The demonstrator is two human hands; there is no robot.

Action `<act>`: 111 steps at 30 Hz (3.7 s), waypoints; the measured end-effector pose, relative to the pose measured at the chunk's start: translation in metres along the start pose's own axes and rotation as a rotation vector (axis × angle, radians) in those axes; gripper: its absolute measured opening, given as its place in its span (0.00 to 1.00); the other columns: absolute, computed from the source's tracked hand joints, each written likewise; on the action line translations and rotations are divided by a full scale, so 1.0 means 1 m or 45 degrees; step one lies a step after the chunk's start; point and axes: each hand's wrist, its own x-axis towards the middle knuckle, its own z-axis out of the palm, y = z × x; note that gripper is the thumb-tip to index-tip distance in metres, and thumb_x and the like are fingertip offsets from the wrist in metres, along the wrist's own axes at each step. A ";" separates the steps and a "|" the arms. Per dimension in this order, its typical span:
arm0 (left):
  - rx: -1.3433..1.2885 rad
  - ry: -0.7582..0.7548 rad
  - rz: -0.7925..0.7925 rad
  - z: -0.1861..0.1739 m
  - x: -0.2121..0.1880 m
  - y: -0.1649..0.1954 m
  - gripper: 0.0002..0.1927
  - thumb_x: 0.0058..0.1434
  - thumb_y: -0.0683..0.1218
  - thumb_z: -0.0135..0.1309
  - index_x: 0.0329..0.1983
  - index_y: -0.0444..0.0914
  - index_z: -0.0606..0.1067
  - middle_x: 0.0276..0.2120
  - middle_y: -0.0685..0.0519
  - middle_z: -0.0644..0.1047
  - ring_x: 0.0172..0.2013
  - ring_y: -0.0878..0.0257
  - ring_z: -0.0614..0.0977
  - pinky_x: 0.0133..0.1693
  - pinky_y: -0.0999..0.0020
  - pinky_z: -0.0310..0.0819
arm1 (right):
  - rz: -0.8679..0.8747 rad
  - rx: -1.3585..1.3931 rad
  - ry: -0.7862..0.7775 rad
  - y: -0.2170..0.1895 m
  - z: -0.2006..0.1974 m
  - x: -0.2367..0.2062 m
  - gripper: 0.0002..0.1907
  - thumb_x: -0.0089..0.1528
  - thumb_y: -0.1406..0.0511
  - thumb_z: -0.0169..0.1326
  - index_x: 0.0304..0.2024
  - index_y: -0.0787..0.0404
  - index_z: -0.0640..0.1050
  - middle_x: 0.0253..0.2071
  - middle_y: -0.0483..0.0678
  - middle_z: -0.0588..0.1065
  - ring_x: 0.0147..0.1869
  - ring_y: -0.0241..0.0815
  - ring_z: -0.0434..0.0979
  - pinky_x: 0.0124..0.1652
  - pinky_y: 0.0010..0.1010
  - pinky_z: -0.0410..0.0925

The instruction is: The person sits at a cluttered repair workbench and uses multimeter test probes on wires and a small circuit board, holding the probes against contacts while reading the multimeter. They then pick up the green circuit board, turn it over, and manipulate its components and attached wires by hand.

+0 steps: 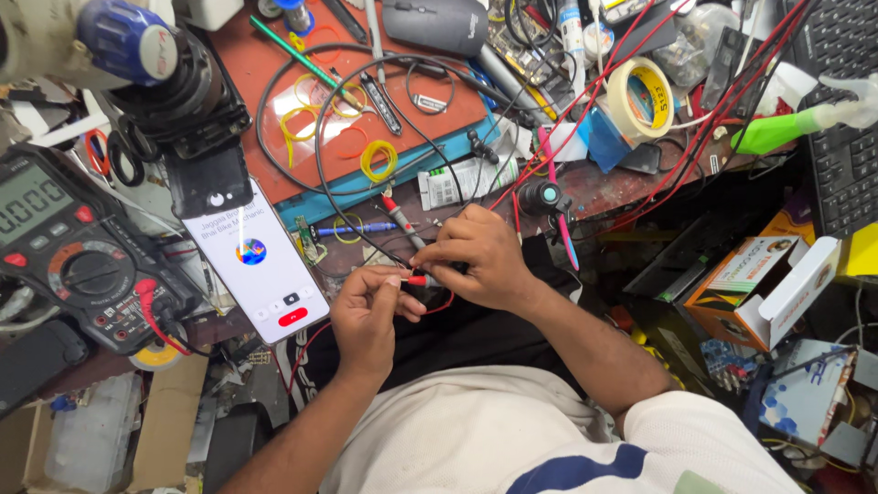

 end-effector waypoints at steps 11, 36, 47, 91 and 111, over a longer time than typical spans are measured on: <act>-0.057 -0.009 -0.003 0.000 0.001 -0.003 0.04 0.70 0.38 0.48 0.39 0.30 0.71 0.43 0.42 0.79 0.27 0.63 0.83 0.28 0.71 0.80 | 0.006 -0.018 -0.007 0.000 0.000 0.000 0.10 0.54 0.64 0.64 0.38 0.46 0.86 0.29 0.37 0.72 0.36 0.41 0.68 0.38 0.34 0.63; -0.061 -0.022 0.003 0.000 0.001 -0.004 0.05 0.70 0.39 0.49 0.41 0.31 0.73 0.41 0.44 0.80 0.27 0.64 0.83 0.28 0.73 0.79 | -0.018 0.000 -0.010 -0.001 -0.001 0.001 0.08 0.55 0.65 0.64 0.38 0.48 0.85 0.29 0.39 0.72 0.35 0.41 0.69 0.38 0.34 0.63; -0.037 -0.035 0.004 0.001 0.000 -0.005 0.05 0.71 0.39 0.49 0.43 0.31 0.73 0.39 0.44 0.80 0.27 0.65 0.83 0.28 0.73 0.79 | -0.024 0.000 -0.035 0.001 -0.001 0.001 0.09 0.54 0.64 0.64 0.38 0.49 0.85 0.29 0.39 0.72 0.35 0.41 0.69 0.38 0.34 0.62; -0.041 -0.030 -0.008 0.000 0.000 -0.004 0.05 0.71 0.39 0.48 0.41 0.31 0.73 0.42 0.45 0.80 0.28 0.64 0.83 0.28 0.73 0.80 | 0.003 -0.004 -0.014 0.000 0.001 0.000 0.09 0.53 0.65 0.64 0.37 0.48 0.86 0.28 0.38 0.72 0.35 0.41 0.69 0.38 0.33 0.63; -0.057 -0.036 0.006 0.001 0.000 -0.003 0.05 0.70 0.39 0.49 0.40 0.31 0.73 0.43 0.45 0.80 0.28 0.64 0.83 0.28 0.73 0.79 | 0.004 -0.015 -0.034 0.001 0.000 0.001 0.09 0.54 0.65 0.64 0.37 0.48 0.86 0.29 0.38 0.72 0.35 0.41 0.69 0.38 0.33 0.62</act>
